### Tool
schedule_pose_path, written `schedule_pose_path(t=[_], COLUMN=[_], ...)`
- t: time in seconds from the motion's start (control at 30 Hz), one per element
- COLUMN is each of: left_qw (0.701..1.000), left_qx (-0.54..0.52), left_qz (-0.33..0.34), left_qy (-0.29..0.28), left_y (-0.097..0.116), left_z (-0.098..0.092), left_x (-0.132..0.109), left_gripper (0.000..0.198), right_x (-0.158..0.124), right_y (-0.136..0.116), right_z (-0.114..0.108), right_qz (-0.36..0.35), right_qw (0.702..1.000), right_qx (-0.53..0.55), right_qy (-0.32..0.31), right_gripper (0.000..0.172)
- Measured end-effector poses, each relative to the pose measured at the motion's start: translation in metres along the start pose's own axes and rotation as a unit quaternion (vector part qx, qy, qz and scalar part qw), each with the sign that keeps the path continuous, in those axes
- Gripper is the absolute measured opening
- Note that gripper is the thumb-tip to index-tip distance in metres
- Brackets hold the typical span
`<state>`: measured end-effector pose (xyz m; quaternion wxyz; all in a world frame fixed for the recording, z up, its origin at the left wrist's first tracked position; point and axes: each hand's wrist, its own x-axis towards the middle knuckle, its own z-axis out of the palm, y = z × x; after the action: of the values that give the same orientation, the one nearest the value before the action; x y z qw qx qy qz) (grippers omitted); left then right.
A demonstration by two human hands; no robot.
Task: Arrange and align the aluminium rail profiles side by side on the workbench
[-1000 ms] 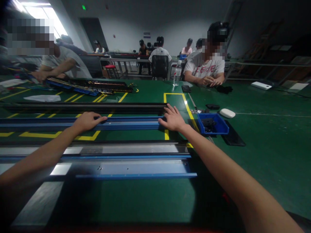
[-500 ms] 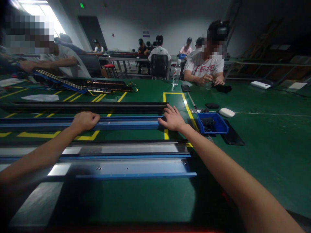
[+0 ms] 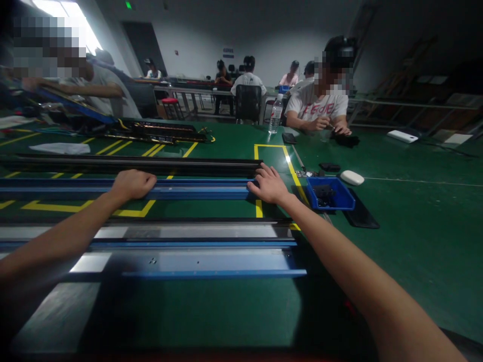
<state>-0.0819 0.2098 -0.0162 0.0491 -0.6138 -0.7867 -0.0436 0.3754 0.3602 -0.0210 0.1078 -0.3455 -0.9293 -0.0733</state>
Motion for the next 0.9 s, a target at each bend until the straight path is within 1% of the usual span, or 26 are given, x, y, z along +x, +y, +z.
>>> schedule_pose_path(t=[0.13, 0.23, 0.33, 0.4, 0.47, 0.53, 0.57, 0.63, 0.73, 0.8, 0.9], left_qw=[0.999, 0.998, 0.998, 0.997, 0.992, 0.988, 0.989, 0.992, 0.994, 0.994, 0.994], left_qx=[0.049, 0.052, 0.037, 0.019, 0.002, -0.004, -0.004, -0.005, -0.013, -0.015, -0.011], left_qz=[-0.013, -0.016, -0.018, 0.004, 0.042, 0.072, 0.077, 0.079, 0.092, 0.103, 0.103], left_qy=[0.001, 0.01, 0.036, 0.074, 0.117, 0.133, 0.126, 0.095, 0.054, 0.042, 0.039], left_y=[0.002, 0.002, 0.002, 0.001, -0.002, -0.006, -0.009, -0.013, -0.017, -0.018, -0.017], left_z=[-0.002, -0.001, 0.0, 0.001, 0.003, 0.006, 0.008, 0.012, 0.015, 0.014, 0.012], left_x=[0.003, 0.005, 0.005, 0.006, 0.008, 0.012, 0.015, 0.02, 0.026, 0.028, 0.029], left_gripper=[0.053, 0.054, 0.052, 0.053, 0.061, 0.068, 0.071, 0.075, 0.075, 0.075, 0.076], right_x=[0.001, 0.002, 0.002, 0.002, 0.002, 0.001, 0.001, 0.001, 0.003, 0.004, 0.005], right_y=[0.002, 0.002, 0.003, 0.003, 0.003, 0.003, 0.003, 0.004, 0.004, 0.004, 0.003], right_z=[0.0, 0.001, 0.002, 0.002, 0.002, 0.002, 0.002, 0.003, 0.003, 0.003, 0.001], right_qz=[-0.003, -0.007, -0.005, -0.003, 0.0, 0.002, 0.003, 0.015, 0.049, 0.061, 0.061], right_qw=[1.0, 1.0, 1.0, 1.0, 1.0, 1.0, 1.0, 0.999, 0.997, 0.996, 0.995], right_qx=[-0.001, 0.0, 0.004, 0.009, 0.013, 0.019, 0.022, 0.031, 0.048, 0.058, 0.063], right_qy=[-0.008, -0.013, -0.01, -0.005, 0.004, 0.008, 0.007, -0.003, -0.026, -0.035, -0.037], right_gripper=[0.066, 0.065, 0.065, 0.064, 0.064, 0.066, 0.067, 0.069, 0.075, 0.077, 0.077])
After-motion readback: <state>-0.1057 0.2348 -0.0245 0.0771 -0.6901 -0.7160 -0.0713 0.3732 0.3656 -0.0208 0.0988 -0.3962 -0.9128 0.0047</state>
